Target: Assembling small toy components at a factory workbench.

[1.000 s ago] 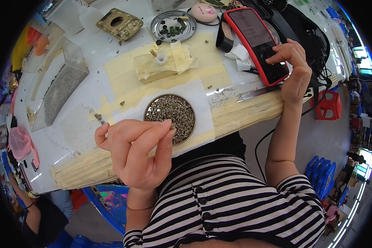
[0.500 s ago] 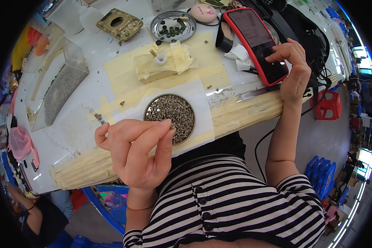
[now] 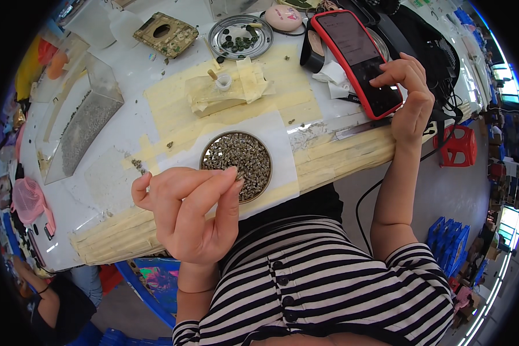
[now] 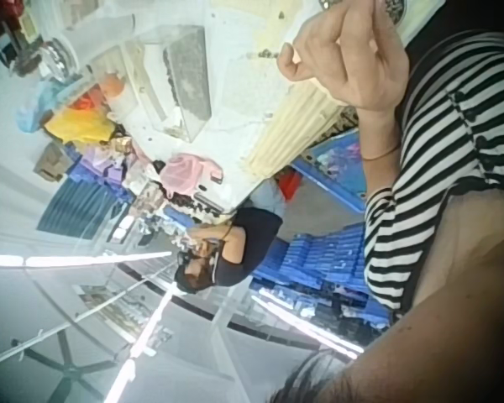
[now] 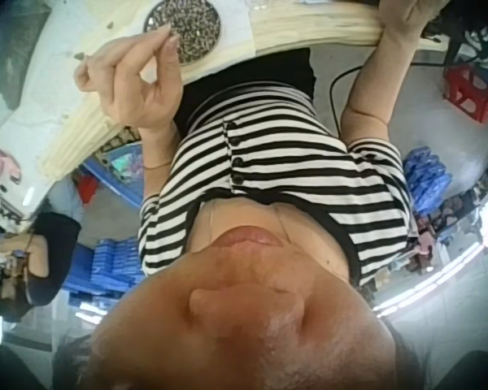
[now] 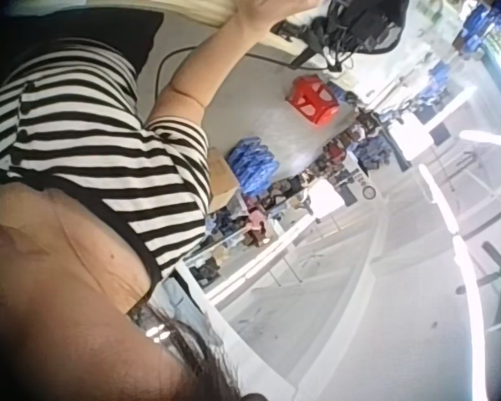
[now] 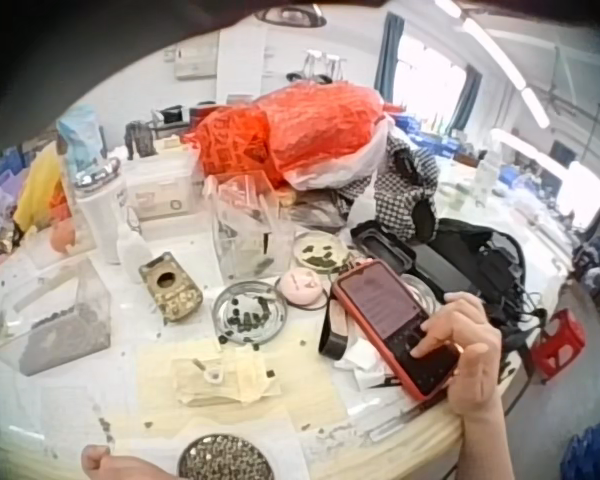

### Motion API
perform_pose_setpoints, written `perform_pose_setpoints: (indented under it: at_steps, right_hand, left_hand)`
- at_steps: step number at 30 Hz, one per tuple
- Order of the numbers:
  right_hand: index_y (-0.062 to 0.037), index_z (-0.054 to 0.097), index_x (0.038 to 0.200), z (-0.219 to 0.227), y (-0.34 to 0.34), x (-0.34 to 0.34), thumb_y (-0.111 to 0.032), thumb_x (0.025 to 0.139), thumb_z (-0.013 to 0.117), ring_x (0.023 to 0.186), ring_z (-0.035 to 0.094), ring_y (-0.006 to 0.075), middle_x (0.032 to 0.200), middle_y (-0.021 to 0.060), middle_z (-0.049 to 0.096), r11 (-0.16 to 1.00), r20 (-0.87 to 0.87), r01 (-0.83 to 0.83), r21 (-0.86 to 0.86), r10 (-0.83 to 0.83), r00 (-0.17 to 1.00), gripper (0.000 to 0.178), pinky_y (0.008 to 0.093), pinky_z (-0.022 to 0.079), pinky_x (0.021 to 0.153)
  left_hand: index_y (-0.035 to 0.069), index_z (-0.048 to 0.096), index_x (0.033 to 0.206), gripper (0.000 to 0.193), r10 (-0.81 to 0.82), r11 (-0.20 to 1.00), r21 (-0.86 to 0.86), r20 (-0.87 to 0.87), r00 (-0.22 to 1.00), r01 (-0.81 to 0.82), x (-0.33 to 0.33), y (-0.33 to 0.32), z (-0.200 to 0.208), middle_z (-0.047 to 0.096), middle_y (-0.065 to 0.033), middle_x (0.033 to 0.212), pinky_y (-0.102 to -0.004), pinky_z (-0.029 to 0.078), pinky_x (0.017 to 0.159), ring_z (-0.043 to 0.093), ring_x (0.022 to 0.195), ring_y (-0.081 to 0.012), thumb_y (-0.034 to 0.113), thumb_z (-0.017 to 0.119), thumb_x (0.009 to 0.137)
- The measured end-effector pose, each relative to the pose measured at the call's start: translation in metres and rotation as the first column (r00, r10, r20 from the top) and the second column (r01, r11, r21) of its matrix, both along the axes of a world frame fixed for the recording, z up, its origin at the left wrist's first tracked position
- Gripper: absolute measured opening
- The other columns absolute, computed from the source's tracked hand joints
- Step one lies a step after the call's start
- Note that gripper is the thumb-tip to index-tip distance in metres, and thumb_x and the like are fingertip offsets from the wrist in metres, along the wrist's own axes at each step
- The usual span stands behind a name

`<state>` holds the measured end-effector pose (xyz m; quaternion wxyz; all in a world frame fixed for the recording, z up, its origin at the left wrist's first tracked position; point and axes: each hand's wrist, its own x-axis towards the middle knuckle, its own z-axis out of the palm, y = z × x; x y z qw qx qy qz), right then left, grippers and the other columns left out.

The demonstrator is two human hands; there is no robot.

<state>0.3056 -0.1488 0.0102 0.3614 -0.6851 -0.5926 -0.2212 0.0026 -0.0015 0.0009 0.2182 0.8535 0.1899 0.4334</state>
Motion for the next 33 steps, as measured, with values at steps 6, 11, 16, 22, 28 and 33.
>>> perform_pose_setpoints:
  at_steps: [6, 11, 16, 22, 28, 33]
  right_hand:
    - [-0.0017, 0.062, 0.075, -0.001, 0.000, 0.000, -0.052, 0.104, 0.020, 0.072, 0.062, 0.0223, 0.066, 0.0044, 0.063, 1.000, -0.002, 0.017, 0.015, -0.017, 1.000, 0.072, 0.0427, 0.042, 0.100]
    - [-0.0025, 0.061, 0.073, 0.002, -0.003, 0.000, -0.051, 0.105, 0.019, 0.067, 0.061, 0.0206, 0.063, 0.0038, 0.061, 0.997, 0.036, 0.067, 0.028, -0.068, 0.997, 0.071, 0.0423, 0.042, 0.100]
    - [-0.0027, 0.061, 0.073, -0.002, -0.004, 0.001, -0.050, 0.105, 0.018, 0.068, 0.061, 0.0206, 0.064, 0.0039, 0.061, 0.999, 0.000, 0.044, 0.019, -0.044, 0.999, 0.071, 0.0425, 0.041, 0.100]
    - [-0.0022, 0.060, 0.072, -0.001, -0.003, -0.003, -0.050, 0.105, 0.018, 0.069, 0.062, 0.0203, 0.063, 0.0038, 0.061, 1.000, -0.006, 0.022, 0.011, -0.022, 1.000, 0.072, 0.0432, 0.041, 0.100]
    - [0.0004, 0.060, 0.068, 0.005, -0.007, -0.011, -0.061, 0.101, 0.003, 0.077, 0.064, 0.0209, 0.065, 0.0070, 0.063, 0.961, -0.016, 0.257, -0.097, -0.260, 0.965, 0.090, 0.0464, 0.039, 0.105]
    - [-0.0022, 0.061, 0.072, -0.003, -0.009, -0.001, -0.050, 0.106, 0.011, 0.064, 0.061, 0.0177, 0.060, 0.0036, 0.062, 0.967, -0.037, 0.232, 0.104, -0.229, 0.973, 0.077, 0.0426, 0.040, 0.103]
  left_hand:
    - [0.014, 0.075, 0.095, 0.019, 0.005, 1.000, -0.001, 0.003, 1.000, -0.005, 0.000, 0.000, -0.001, 0.065, 0.0037, 0.085, -0.0356, 0.024, 0.108, 0.059, 0.078, -0.0137, 0.009, 0.079, 0.077]
    - [0.014, 0.075, 0.095, 0.019, -0.008, 1.000, -0.009, 0.017, 1.000, 0.008, 0.001, 0.001, -0.001, 0.066, 0.0038, 0.085, -0.0356, 0.024, 0.108, 0.059, 0.078, -0.0136, 0.010, 0.079, 0.078]
    - [0.014, 0.075, 0.095, 0.019, 0.000, 1.000, -0.003, 0.009, 1.000, 0.000, 0.000, 0.001, 0.000, 0.065, 0.0039, 0.085, -0.0358, 0.024, 0.108, 0.059, 0.079, -0.0136, 0.010, 0.079, 0.078]
    - [0.014, 0.075, 0.095, 0.018, 0.003, 1.000, -0.006, 0.004, 1.000, -0.003, -0.001, 0.000, -0.001, 0.065, 0.0041, 0.085, -0.0357, 0.024, 0.108, 0.058, 0.078, -0.0136, 0.010, 0.079, 0.078]
    - [0.014, 0.075, 0.095, 0.018, 0.004, 1.000, -0.005, 0.006, 1.000, -0.004, 0.000, 0.000, 0.000, 0.065, 0.0042, 0.085, -0.0357, 0.024, 0.108, 0.058, 0.078, -0.0135, 0.010, 0.079, 0.077]
    - [0.015, 0.075, 0.094, 0.019, 0.000, 1.000, -0.001, 0.009, 1.000, 0.000, 0.000, 0.001, -0.001, 0.065, 0.0043, 0.085, -0.0355, 0.024, 0.107, 0.058, 0.078, -0.0136, 0.010, 0.079, 0.077]
